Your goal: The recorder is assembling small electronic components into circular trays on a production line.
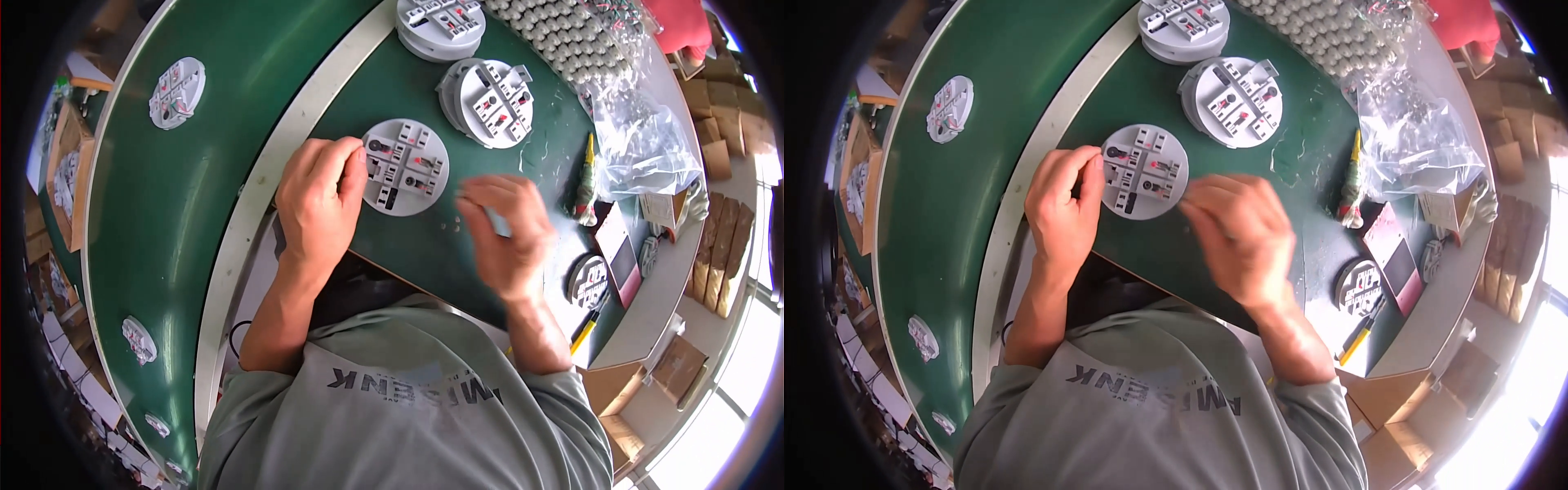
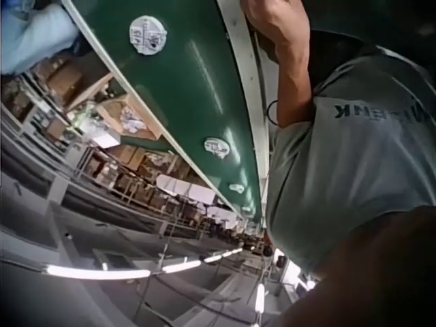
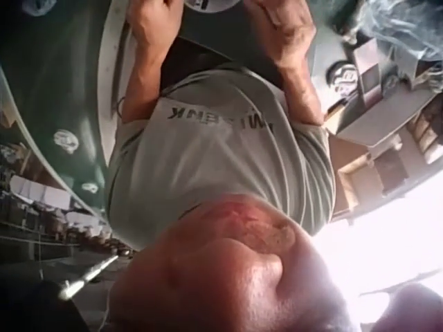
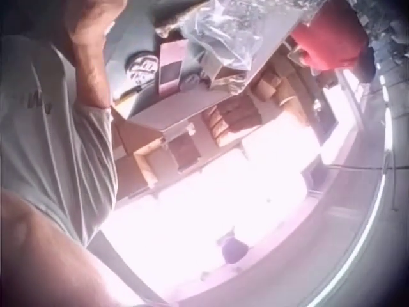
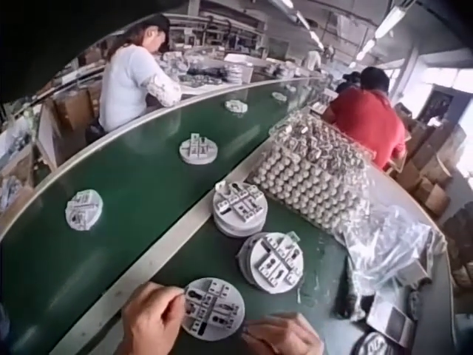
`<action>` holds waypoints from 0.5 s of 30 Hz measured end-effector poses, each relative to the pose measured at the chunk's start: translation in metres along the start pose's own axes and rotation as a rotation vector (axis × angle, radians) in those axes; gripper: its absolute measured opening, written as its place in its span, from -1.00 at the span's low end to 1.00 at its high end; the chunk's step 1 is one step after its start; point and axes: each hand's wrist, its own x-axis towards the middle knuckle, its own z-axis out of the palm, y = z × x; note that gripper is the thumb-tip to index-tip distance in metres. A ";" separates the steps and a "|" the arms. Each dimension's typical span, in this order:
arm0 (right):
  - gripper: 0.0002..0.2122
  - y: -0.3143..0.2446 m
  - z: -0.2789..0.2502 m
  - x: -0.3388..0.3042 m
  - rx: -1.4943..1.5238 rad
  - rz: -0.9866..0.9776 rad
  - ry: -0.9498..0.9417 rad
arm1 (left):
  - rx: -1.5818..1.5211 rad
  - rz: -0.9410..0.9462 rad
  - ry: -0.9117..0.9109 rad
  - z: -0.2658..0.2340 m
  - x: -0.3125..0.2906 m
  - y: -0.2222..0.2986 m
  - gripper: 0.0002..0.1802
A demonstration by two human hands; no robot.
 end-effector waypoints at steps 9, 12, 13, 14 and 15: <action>-0.76 0.019 0.040 0.004 -0.029 -0.166 -0.075 | -0.049 0.031 -0.020 0.000 0.002 0.002 -0.83; -0.76 0.010 0.038 0.011 -0.075 -0.163 -0.075 | -0.026 -0.018 -0.052 -0.004 0.002 0.003 -0.83; -0.76 0.006 0.036 0.010 -0.088 -0.121 -0.107 | -0.036 -0.025 -0.059 -0.006 0.002 0.003 -0.84; -0.76 0.005 0.030 0.011 -0.122 -0.132 -0.080 | -0.044 -0.031 -0.068 -0.005 0.003 0.005 -0.84; -0.76 0.002 0.026 0.011 -0.139 -0.118 -0.108 | -0.064 0.003 -0.060 -0.005 0.005 0.006 -0.84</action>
